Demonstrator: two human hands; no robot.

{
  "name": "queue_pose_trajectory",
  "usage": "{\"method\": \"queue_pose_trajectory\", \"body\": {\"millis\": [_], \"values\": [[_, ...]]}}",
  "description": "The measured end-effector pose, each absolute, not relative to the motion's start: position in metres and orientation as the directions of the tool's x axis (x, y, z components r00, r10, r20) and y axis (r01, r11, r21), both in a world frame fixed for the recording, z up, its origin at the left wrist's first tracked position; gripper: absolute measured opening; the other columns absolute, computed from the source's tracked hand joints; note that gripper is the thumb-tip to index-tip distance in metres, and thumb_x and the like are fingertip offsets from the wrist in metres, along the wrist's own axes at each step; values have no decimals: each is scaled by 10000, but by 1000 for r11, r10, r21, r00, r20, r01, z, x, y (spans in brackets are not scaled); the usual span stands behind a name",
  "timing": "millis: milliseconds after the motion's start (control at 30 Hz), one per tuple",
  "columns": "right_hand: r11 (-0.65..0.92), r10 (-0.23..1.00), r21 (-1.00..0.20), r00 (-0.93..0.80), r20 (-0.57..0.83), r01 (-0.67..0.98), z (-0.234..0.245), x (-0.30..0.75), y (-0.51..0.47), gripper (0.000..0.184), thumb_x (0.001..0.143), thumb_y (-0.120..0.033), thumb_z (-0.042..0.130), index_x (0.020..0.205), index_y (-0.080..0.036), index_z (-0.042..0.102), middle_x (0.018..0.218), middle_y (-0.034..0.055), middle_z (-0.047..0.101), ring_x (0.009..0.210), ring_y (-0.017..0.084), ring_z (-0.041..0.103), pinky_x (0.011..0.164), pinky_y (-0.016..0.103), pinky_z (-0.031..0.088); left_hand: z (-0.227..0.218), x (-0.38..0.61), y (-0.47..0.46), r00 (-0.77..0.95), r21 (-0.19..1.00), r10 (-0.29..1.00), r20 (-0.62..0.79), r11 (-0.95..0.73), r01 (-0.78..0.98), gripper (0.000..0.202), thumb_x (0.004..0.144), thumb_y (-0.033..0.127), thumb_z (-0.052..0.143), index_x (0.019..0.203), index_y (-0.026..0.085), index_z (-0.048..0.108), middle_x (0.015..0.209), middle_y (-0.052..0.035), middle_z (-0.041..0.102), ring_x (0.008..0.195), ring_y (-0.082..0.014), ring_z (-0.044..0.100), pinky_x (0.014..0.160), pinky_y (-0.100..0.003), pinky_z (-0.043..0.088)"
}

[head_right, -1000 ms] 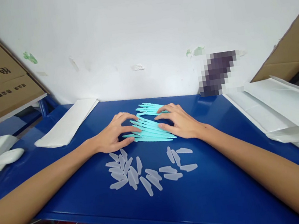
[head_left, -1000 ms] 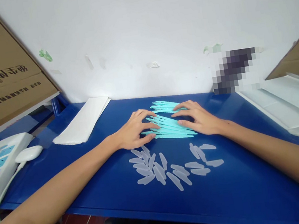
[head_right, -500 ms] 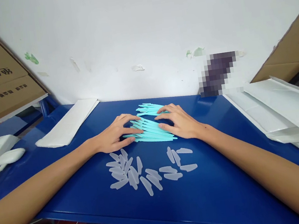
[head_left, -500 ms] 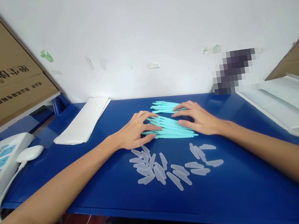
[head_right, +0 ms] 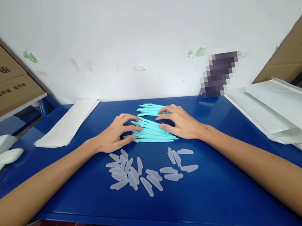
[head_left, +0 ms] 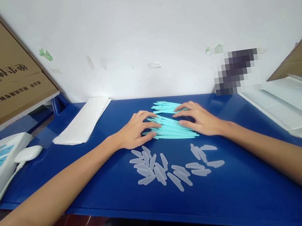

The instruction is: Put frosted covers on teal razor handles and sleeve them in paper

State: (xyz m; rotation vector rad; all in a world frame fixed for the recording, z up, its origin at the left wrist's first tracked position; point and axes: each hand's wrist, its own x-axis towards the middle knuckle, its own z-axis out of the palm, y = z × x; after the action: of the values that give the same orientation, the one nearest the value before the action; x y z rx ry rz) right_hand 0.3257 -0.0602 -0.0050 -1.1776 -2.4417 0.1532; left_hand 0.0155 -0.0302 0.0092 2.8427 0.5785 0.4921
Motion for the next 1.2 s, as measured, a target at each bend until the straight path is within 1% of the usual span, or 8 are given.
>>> {"method": "queue_pose_trajectory", "body": {"millis": [267,467,633,800,900,1000,1100,1200], "values": [[638,766,-274,-554,327,720,-5,326,-59,452,1003,-536,441,1255,-262,698,1342,128,609,1253,333,525,1061,605,392,6,15,-27,883,257,407,234,-902,347,357,1012,456,513,1312,283,599,1449,-120,492,1334,-334,433,1082,-555,385],[637,766,-274,-553,327,720,-6,326,-60,454,1000,-555,432,1264,-291,691,1347,112,606,1264,333,519,1067,602,386,6,15,-27,885,271,417,208,-894,357,369,1026,467,493,1349,302,561,1485,-118,458,1371,-332,397,1097,-565,370],[612,786,-271,-537,305,743,-5,324,-60,474,997,-567,432,1274,-281,689,1359,111,599,1260,336,509,1058,582,390,7,15,-26,888,306,422,181,-882,357,352,1033,448,485,1341,298,564,1515,-113,435,1384,-334,389,1108,-570,358],[608,789,-261,-535,300,750,-5,323,-60,467,985,-557,468,1272,-260,688,1367,122,593,1245,334,510,1043,576,394,6,13,-26,896,329,396,203,-889,319,345,1066,400,411,1364,311,560,1521,-91,448,1382,-318,397,1126,-545,341],[605,793,-267,-535,292,750,-5,323,-60,472,973,-564,488,1274,-260,689,1373,124,591,1246,339,508,1038,579,394,6,13,-27,874,330,438,211,-873,358,392,1067,432,402,1416,298,524,1528,-103,437,1391,-329,381,1126,-545,335],[603,795,-268,-539,278,752,-4,324,-60,493,963,-584,499,1289,-264,684,1389,125,583,1255,342,505,1041,582,389,5,15,-28,839,309,507,196,-844,438,468,1055,501,407,1471,299,480,1547,-121,408,1405,-357,354,1112,-576,338],[610,790,-263,-549,273,747,-4,324,-60,501,974,-588,476,1290,-260,686,1392,129,583,1267,340,502,1053,580,378,4,17,-28,830,289,529,175,-834,470,476,1043,532,419,1446,297,513,1540,-127,410,1412,-370,344,1106,-600,338],[615,786,-260,-552,277,745,-4,324,-60,485,1001,-563,429,1269,-262,698,1383,129,591,1278,337,497,1054,581,376,4,16,-27,837,271,517,180,-844,463,439,1046,517,425,1401,289,547,1531,-130,417,1413,-352,347,1107,-595,338]]}}
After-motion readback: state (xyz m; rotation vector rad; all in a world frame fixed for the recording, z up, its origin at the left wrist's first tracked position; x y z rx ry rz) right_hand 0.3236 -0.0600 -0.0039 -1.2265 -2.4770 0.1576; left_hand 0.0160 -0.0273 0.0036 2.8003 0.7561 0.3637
